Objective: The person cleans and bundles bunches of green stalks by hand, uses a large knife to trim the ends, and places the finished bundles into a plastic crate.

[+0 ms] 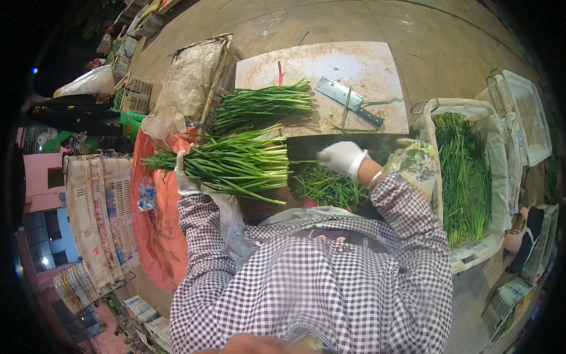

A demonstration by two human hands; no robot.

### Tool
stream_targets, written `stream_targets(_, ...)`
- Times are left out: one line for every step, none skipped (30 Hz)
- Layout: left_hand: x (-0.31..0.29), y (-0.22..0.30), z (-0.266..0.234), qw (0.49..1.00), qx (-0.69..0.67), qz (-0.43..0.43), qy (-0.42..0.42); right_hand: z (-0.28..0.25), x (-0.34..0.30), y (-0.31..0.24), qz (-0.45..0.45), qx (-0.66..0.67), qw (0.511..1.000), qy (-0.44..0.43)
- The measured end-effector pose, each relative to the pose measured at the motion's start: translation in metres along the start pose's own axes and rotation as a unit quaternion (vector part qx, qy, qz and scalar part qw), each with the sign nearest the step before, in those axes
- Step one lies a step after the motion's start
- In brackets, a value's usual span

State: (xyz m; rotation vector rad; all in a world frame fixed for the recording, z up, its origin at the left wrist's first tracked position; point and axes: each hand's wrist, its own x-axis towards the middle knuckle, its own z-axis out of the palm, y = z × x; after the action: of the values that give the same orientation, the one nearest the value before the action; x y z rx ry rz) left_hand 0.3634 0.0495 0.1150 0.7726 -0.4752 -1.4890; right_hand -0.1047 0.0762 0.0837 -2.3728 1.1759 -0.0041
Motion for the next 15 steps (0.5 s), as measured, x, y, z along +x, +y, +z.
stream_targets(0.001, 0.003, -0.004, 1.000, 0.027, -0.015, 0.005, 0.014, -0.006, 0.020, 0.059, -0.100, 0.990, -0.075)
stream_targets(-0.001, 0.006, -0.011, 0.999, 0.040, -0.022, 0.017, 0.024, -0.009, 0.031, 0.115, -0.197, 0.962, -0.152)
stream_targets(-0.004, 0.008, -0.021, 0.998, 0.054, -0.025, 0.033, 0.015, -0.013, 0.019, 0.142, -0.218, 0.955, -0.140)
stream_targets(-0.005, 0.011, -0.028, 0.996, 0.069, -0.032, 0.046, -0.003, -0.014, -0.001, 0.165, -0.116, 0.974, -0.099)
stream_targets(-0.006, 0.014, -0.034, 0.993, 0.098, -0.042, 0.052, 0.003, -0.011, -0.011, 0.109, -0.022, 0.993, 0.025)
stream_targets(-0.004, 0.013, -0.034, 0.992, 0.102, -0.043, 0.055, 0.010, -0.008, -0.018, 0.055, 0.072, 0.984, 0.151)
stream_targets(-0.003, 0.013, -0.033, 0.992, 0.107, -0.043, 0.058, 0.019, 0.002, -0.027, 0.000, 0.160, 0.966, 0.203)
stream_targets(-0.003, 0.012, -0.032, 0.991, 0.112, -0.042, 0.061, 0.028, 0.013, -0.037, -0.056, 0.245, 0.935, 0.252)
stream_targets(-0.005, 0.011, -0.031, 0.991, 0.117, -0.025, 0.060, 0.034, 0.024, -0.049, -0.045, 0.326, 0.911, 0.248)
stream_targets(-0.008, 0.008, -0.025, 0.997, 0.072, -0.016, 0.036, 0.034, 0.032, -0.064, -0.033, 0.404, 0.882, 0.242)
stream_targets(-0.011, 0.004, -0.019, 1.000, 0.028, -0.007, 0.011, 0.032, 0.034, -0.076, 0.069, 0.653, 0.749, 0.089)
stream_targets(-0.013, 0.003, -0.008, 1.000, -0.015, 0.000, -0.015, 0.040, 0.038, -0.085, 0.005, 0.767, 0.638, 0.073)
stream_targets(-0.020, 0.000, 0.005, 0.997, -0.064, 0.014, -0.028, 0.037, 0.036, -0.090, -0.044, 0.695, 0.706, 0.128)
stream_targets(-0.024, -0.001, 0.019, 0.995, -0.075, 0.023, -0.068, 0.031, 0.034, -0.093, -0.092, 0.614, 0.763, 0.182)
stream_targets(-0.026, 0.000, 0.018, 0.993, -0.091, 0.007, -0.072, 0.018, 0.031, -0.101, -0.079, 0.716, 0.680, 0.136)
